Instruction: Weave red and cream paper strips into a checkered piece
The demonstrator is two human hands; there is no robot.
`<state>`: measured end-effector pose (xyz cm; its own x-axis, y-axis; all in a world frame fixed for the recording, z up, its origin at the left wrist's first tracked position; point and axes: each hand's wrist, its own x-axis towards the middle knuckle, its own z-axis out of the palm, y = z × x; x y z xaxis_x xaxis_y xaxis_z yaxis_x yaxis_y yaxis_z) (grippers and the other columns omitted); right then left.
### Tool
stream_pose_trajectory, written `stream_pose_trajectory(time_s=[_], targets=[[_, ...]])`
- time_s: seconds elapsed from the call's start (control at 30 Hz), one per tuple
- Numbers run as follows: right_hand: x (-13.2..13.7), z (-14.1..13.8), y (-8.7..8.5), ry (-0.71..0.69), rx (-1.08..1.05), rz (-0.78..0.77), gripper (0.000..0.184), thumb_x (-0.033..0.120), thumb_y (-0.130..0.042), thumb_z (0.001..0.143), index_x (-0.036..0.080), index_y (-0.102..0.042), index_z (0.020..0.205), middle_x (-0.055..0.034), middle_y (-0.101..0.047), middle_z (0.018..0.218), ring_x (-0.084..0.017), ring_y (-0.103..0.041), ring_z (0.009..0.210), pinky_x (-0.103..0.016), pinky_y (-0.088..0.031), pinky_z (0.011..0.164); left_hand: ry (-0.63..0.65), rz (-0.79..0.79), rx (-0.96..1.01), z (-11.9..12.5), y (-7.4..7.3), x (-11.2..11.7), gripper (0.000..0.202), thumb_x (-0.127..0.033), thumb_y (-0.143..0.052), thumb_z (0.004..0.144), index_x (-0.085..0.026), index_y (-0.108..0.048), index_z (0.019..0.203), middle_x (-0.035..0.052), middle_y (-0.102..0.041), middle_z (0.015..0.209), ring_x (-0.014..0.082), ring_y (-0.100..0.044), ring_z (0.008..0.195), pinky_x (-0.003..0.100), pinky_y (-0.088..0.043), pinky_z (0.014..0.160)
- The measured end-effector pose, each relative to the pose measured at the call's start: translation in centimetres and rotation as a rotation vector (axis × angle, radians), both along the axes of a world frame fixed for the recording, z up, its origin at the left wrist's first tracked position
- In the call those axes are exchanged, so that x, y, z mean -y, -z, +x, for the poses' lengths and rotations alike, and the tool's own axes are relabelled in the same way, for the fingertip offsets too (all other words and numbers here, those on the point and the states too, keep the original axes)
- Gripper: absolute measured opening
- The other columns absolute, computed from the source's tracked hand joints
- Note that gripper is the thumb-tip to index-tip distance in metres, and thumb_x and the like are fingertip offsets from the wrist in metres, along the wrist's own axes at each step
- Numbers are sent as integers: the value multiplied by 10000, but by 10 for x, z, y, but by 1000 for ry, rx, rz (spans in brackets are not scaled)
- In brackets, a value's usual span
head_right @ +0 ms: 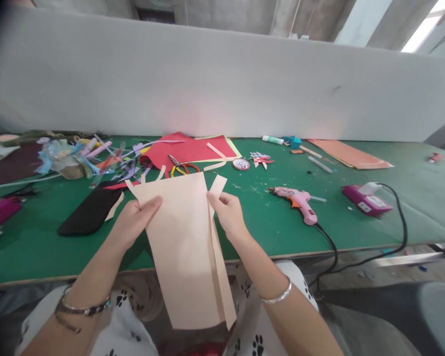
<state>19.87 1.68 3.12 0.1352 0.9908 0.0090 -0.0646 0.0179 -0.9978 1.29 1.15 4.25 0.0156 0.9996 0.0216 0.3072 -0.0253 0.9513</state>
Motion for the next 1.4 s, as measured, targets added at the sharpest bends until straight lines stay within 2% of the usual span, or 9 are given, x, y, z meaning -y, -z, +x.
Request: stream_pose_trajectory(time_s=[0.17,0.33,0.5,0.57,0.63,0.73,0.9,1.17,1.4], targets=[[-2,1,3,26,4,21,281,420,-624,593,142,-601,563,27,-542,515,-112,-488,557,-243,-370,584,-65,52,-61,-4,2,0,403,-499,-506,680,-139,-527,501,8,-544,484,148,-513,514,217,-387,473],[-6,5,3,69,-30,-16,283,424,-614,580,148,-625,642,23,-546,549,-88,-460,517,-224,-359,539,-91,70,-20,-8,4,-1,367,-471,-510,699,-122,-614,660,41,-647,657,179,-582,663,213,-429,543],[0,-1,-6,-115,34,-73,293,444,-578,597,165,-588,683,4,-559,609,-117,-509,611,-240,-394,615,-100,83,-25,-7,2,-1,380,-454,-504,703,-104,-642,752,68,-669,735,201,-598,708,224,-443,546],[4,-5,-9,-214,119,-24,244,405,-574,604,167,-564,658,11,-544,604,-120,-506,633,-236,-386,621,-130,95,-34,-7,2,0,385,-456,-506,697,-99,-645,740,65,-659,674,210,-599,694,232,-446,537],[7,-8,-10,-242,192,32,203,366,-557,614,164,-546,638,22,-522,591,-112,-480,609,-230,-369,597,-158,106,-47,-7,1,1,380,-456,-509,687,-100,-643,700,53,-631,582,209,-594,652,236,-443,515],[8,-10,-8,-165,238,47,199,354,-505,654,160,-523,614,31,-494,570,-103,-446,576,-231,-347,581,-182,119,-73,-8,3,1,359,-452,-518,675,-113,-629,635,27,-577,485,191,-574,573,233,-433,481],[5,-5,-3,-84,221,-33,321,415,-459,692,161,-458,496,38,-424,476,-92,-391,512,-231,-305,538,-202,140,-79,-10,6,-2,333,-447,-523,673,-134,-600,587,11,-550,470,175,-561,558,227,-432,484],[3,-5,-1,-96,89,-79,351,489,-548,619,157,-523,506,23,-493,489,-108,-447,533,-238,-339,560,-181,115,-22,-10,4,-1,346,-462,-523,677,-129,-607,633,51,-645,634,209,-601,683,228,-455,548],[-1,-2,4,-69,174,-45,388,513,-549,622,155,-507,480,39,-445,437,-80,-377,455,-228,-296,497,-249,130,-2,-14,4,-4,388,-487,-540,659,-122,-649,735,75,-691,782,246,-615,807,240,-481,610]])
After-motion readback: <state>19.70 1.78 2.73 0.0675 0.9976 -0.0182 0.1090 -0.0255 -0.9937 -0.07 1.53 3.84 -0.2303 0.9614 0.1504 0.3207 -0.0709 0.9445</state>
